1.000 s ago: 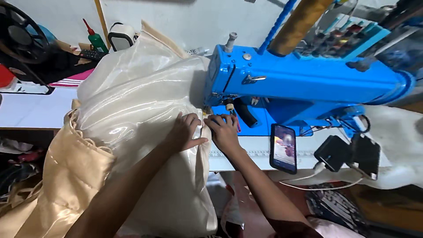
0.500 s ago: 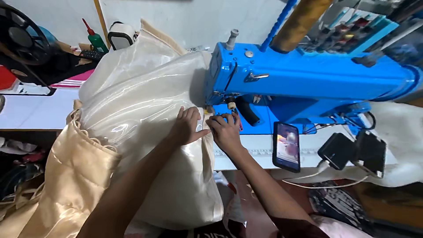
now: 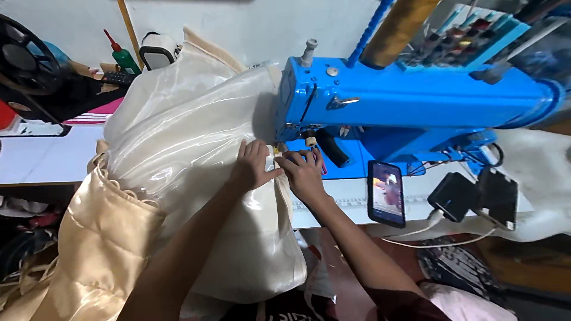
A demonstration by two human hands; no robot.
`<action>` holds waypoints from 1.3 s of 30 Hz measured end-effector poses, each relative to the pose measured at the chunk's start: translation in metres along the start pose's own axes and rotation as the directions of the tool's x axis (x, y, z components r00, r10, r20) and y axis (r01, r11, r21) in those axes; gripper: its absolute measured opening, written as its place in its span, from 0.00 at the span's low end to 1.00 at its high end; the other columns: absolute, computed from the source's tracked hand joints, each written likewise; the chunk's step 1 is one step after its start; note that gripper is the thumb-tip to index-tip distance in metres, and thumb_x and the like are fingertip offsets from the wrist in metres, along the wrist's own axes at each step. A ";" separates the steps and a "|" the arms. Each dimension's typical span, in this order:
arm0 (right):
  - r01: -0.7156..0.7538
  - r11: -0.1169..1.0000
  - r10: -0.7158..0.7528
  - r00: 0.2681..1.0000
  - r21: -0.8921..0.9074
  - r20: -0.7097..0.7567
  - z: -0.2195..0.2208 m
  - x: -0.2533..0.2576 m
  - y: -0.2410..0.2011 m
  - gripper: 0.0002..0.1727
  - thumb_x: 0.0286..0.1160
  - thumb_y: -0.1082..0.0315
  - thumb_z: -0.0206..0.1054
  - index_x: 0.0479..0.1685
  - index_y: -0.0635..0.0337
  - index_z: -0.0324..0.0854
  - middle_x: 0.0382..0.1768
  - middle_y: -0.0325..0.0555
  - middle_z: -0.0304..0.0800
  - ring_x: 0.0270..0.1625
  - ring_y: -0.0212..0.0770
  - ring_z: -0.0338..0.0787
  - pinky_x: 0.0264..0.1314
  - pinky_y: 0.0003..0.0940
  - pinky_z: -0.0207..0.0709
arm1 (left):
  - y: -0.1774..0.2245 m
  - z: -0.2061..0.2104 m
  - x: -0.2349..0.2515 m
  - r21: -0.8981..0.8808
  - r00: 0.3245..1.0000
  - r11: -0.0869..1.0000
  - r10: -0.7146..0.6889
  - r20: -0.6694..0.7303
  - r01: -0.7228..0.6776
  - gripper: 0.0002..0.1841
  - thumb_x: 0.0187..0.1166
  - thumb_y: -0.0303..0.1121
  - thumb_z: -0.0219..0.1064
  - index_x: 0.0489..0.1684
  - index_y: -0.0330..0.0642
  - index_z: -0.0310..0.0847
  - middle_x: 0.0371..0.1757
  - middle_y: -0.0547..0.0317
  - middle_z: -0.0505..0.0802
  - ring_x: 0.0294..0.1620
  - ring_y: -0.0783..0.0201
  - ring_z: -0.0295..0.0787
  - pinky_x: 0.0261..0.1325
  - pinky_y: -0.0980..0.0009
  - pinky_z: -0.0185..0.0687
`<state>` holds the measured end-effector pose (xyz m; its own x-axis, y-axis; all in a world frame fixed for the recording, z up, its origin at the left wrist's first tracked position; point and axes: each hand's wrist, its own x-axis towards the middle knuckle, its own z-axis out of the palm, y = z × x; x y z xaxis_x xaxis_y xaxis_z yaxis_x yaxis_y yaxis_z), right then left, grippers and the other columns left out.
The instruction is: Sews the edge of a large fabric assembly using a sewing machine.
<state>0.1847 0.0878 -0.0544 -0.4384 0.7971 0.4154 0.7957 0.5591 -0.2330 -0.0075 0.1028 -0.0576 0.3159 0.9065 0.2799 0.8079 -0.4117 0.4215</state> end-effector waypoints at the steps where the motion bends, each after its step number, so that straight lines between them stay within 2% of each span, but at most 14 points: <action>1: -0.012 1.000 0.012 1.000 -0.005 0.014 -0.001 0.001 -0.001 0.17 0.78 0.71 0.68 0.62 0.45 0.91 0.62 0.50 0.90 0.70 0.65 0.82 0.80 0.83 0.47 | -0.001 -0.001 0.001 0.000 1.000 1.000 -0.008 0.016 0.008 0.35 0.69 0.61 0.74 0.54 0.34 0.81 0.71 0.38 0.83 0.80 0.39 0.74 0.88 0.34 0.47; 4: 0.004 1.000 -0.004 1.000 -0.013 -0.028 0.001 -0.001 0.001 0.18 0.79 0.71 0.67 0.64 0.46 0.91 0.62 0.50 0.91 0.71 0.64 0.82 0.81 0.81 0.48 | -0.004 -0.001 0.005 -0.019 1.000 1.000 0.004 0.012 -0.003 0.36 0.70 0.61 0.73 0.55 0.32 0.81 0.69 0.35 0.83 0.79 0.37 0.75 0.88 0.33 0.47; 7: 0.077 0.997 -0.076 0.988 0.003 -0.132 0.004 -0.003 0.005 0.16 0.76 0.71 0.66 0.58 0.47 0.94 0.55 0.47 0.93 0.67 0.61 0.85 0.80 0.78 0.52 | -0.005 -0.003 0.008 -0.010 1.000 1.000 -0.003 0.020 0.003 0.35 0.70 0.60 0.74 0.56 0.32 0.81 0.69 0.34 0.83 0.79 0.36 0.74 0.88 0.33 0.46; 10: 0.048 0.999 -0.048 0.995 -0.003 -0.084 0.003 -0.002 0.001 0.13 0.78 0.71 0.67 0.54 0.49 0.94 0.55 0.47 0.93 0.66 0.61 0.85 0.80 0.77 0.52 | -0.004 -0.006 0.012 0.014 0.999 1.000 -0.024 0.043 0.024 0.35 0.68 0.60 0.75 0.56 0.32 0.81 0.70 0.33 0.82 0.80 0.35 0.73 0.89 0.35 0.44; 16: -0.008 1.000 0.008 1.000 0.021 -0.018 0.002 0.001 0.000 0.16 0.79 0.74 0.65 0.59 0.51 0.92 0.61 0.48 0.91 0.68 0.64 0.84 0.79 0.79 0.53 | -0.002 -0.013 0.021 0.045 0.987 0.995 -0.094 0.132 0.089 0.39 0.68 0.63 0.75 0.59 0.32 0.80 0.73 0.34 0.81 0.83 0.37 0.70 0.92 0.38 0.38; 22: -0.105 0.964 0.119 0.992 0.244 -0.042 -0.012 -0.012 -0.002 0.19 0.80 0.76 0.61 0.66 0.60 0.87 0.60 0.58 0.91 0.64 0.61 0.88 0.68 0.60 0.78 | 0.018 -0.016 0.013 0.174 0.989 0.979 -0.124 0.081 0.108 0.40 0.76 0.66 0.65 0.63 0.30 0.82 0.72 0.36 0.84 0.84 0.40 0.70 0.93 0.38 0.36; 24: -0.248 0.903 0.246 0.968 0.351 0.051 -0.036 -0.036 -0.019 0.20 0.86 0.71 0.57 0.71 0.64 0.82 0.55 0.59 0.92 0.57 0.55 0.92 0.63 0.55 0.84 | 0.036 -0.020 -0.003 0.176 0.984 0.974 -0.160 0.081 0.144 0.35 0.86 0.59 0.58 0.68 0.30 0.81 0.76 0.36 0.82 0.86 0.39 0.68 0.91 0.33 0.36; 25: -0.325 0.855 0.308 0.945 0.405 0.108 -0.049 -0.053 -0.029 0.20 0.88 0.66 0.55 0.71 0.64 0.82 0.49 0.57 0.94 0.48 0.50 0.94 0.54 0.51 0.86 | 0.044 -0.020 -0.016 0.137 0.982 0.977 -0.175 0.076 0.164 0.33 0.89 0.56 0.55 0.69 0.31 0.82 0.77 0.37 0.82 0.86 0.39 0.69 0.91 0.32 0.40; 27: -0.478 0.697 0.401 0.878 0.534 0.262 -0.073 -0.094 -0.049 0.21 0.90 0.59 0.56 0.66 0.66 0.83 0.37 0.48 0.93 0.34 0.38 0.92 0.41 0.38 0.88 | 0.052 -0.019 -0.045 0.003 0.985 0.988 -0.157 0.078 0.157 0.31 0.90 0.53 0.54 0.72 0.32 0.81 0.78 0.36 0.81 0.84 0.38 0.71 0.88 0.35 0.54; 29: -0.575 0.499 0.427 0.814 0.648 0.393 -0.083 -0.130 -0.070 0.18 0.87 0.60 0.58 0.56 0.67 0.84 0.29 0.38 0.88 0.28 0.27 0.86 0.35 0.27 0.84 | 0.052 -0.023 -0.066 -0.021 0.977 0.990 -0.137 0.165 0.142 0.31 0.91 0.52 0.52 0.81 0.35 0.73 0.86 0.40 0.74 0.90 0.41 0.62 0.89 0.41 0.54; 31: -0.634 0.338 0.386 0.767 0.695 0.512 -0.076 -0.155 -0.091 0.14 0.84 0.61 0.61 0.46 0.65 0.85 0.27 0.31 0.84 0.31 0.21 0.82 0.39 0.23 0.79 | 0.048 -0.023 -0.079 0.052 0.978 0.994 -0.101 0.185 0.093 0.32 0.90 0.52 0.53 0.86 0.37 0.68 0.90 0.44 0.70 0.93 0.45 0.57 0.91 0.44 0.50; 33: -0.639 0.274 0.356 0.761 0.718 0.542 -0.070 -0.170 -0.114 0.14 0.82 0.62 0.66 0.50 0.65 0.87 0.37 0.36 0.94 0.42 0.23 0.92 0.52 0.26 0.87 | 0.043 -0.016 -0.088 0.107 0.990 0.994 -0.038 0.136 0.024 0.32 0.90 0.54 0.49 0.88 0.43 0.67 0.91 0.46 0.68 0.94 0.46 0.54 0.92 0.43 0.46; 36: -0.596 0.442 0.425 0.797 0.670 0.429 -0.080 -0.177 -0.135 0.23 0.84 0.57 0.64 0.69 0.64 0.79 0.39 0.41 0.96 0.40 0.30 0.95 0.48 0.32 0.90 | 0.042 -0.017 -0.094 0.124 0.989 0.990 0.050 0.141 -0.068 0.31 0.92 0.54 0.45 0.88 0.50 0.68 0.92 0.46 0.66 0.95 0.43 0.51 0.92 0.39 0.42; 39: -0.468 0.738 0.396 0.883 0.486 0.250 -0.088 -0.180 -0.140 0.34 0.86 0.57 0.60 0.86 0.69 0.65 0.20 0.42 0.88 0.17 0.38 0.86 0.23 0.40 0.84 | 0.039 -0.018 -0.093 0.087 0.978 0.990 0.089 0.189 -0.107 0.30 0.93 0.49 0.44 0.88 0.43 0.67 0.92 0.50 0.67 0.95 0.47 0.53 0.93 0.43 0.44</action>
<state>0.1887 -0.1541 -0.0186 -0.1767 0.9827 0.0547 0.5895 0.1502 -0.7936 -0.0141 0.0012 -0.0520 0.4748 0.8676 0.1480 0.8097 -0.4965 0.3128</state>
